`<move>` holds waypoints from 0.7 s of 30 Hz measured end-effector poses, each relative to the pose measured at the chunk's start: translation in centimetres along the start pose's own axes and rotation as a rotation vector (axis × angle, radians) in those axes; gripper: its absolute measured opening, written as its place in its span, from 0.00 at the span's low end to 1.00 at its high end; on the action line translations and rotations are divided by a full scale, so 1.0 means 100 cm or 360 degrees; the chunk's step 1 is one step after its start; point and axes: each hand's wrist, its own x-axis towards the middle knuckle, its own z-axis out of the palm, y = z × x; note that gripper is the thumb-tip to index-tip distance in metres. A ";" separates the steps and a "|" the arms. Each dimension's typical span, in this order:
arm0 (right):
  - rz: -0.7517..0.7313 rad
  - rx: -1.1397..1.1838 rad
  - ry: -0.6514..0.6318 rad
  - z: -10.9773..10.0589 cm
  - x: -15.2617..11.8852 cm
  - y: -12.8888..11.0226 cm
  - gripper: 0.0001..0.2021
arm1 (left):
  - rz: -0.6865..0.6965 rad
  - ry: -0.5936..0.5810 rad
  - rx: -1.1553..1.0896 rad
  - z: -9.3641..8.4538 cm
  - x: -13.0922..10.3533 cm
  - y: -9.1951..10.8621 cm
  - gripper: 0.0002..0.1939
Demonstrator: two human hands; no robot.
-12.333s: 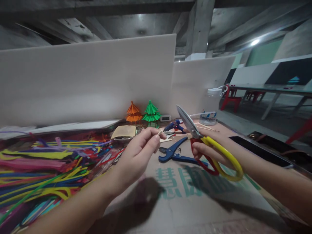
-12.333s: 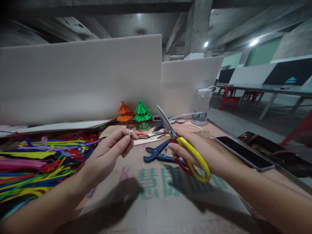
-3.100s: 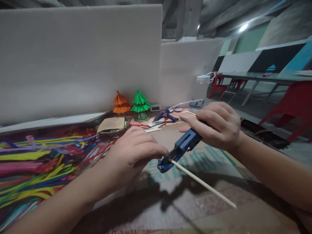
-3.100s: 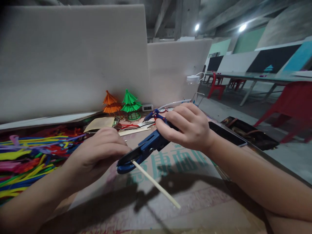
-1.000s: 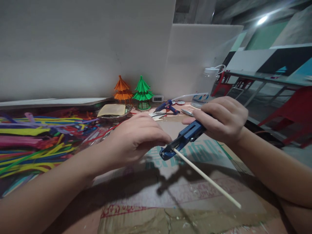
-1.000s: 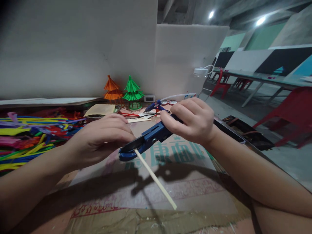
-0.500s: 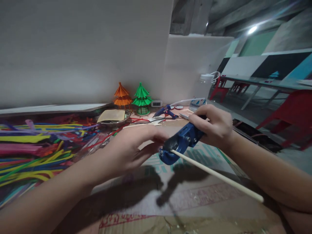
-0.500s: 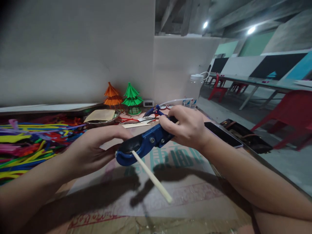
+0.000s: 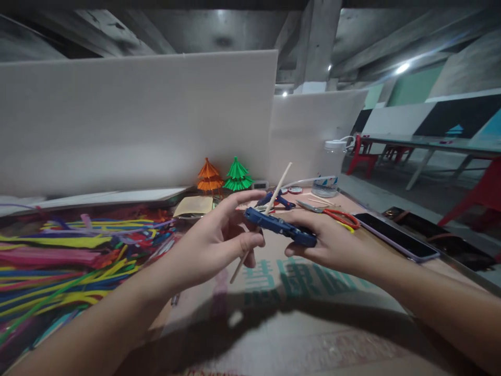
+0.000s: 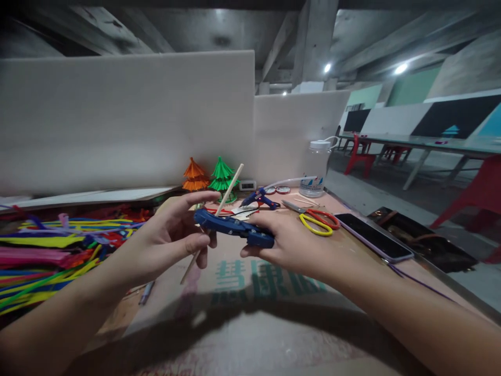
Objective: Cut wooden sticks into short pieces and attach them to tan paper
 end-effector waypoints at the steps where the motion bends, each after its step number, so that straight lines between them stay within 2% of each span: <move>1: 0.0018 -0.0009 -0.0001 0.000 0.000 -0.001 0.20 | 0.0022 0.0022 0.0069 -0.001 0.000 -0.001 0.25; 4: 0.0044 -0.0014 0.0003 0.001 -0.001 0.000 0.20 | 0.0097 0.0161 0.0268 -0.005 -0.001 -0.005 0.23; 6: 0.0038 -0.0003 0.0003 0.002 -0.001 0.001 0.19 | 0.0119 0.0197 0.0249 -0.006 -0.002 -0.008 0.24; 9: 0.0003 -0.0027 0.0005 0.004 -0.003 0.001 0.18 | 0.0117 0.0011 0.0030 -0.008 -0.003 -0.010 0.28; 12: -0.0065 -0.0032 -0.0003 0.004 -0.005 0.000 0.16 | 0.0124 -0.0184 -0.0120 -0.008 -0.005 -0.010 0.24; 15: -0.0121 -0.0051 -0.0008 0.005 -0.007 0.000 0.16 | 0.0099 -0.0269 -0.0130 -0.009 -0.005 -0.009 0.18; 21: -0.0128 -0.0080 -0.0033 0.012 -0.011 0.005 0.15 | -0.0024 -0.0349 -0.0276 -0.006 -0.003 -0.007 0.18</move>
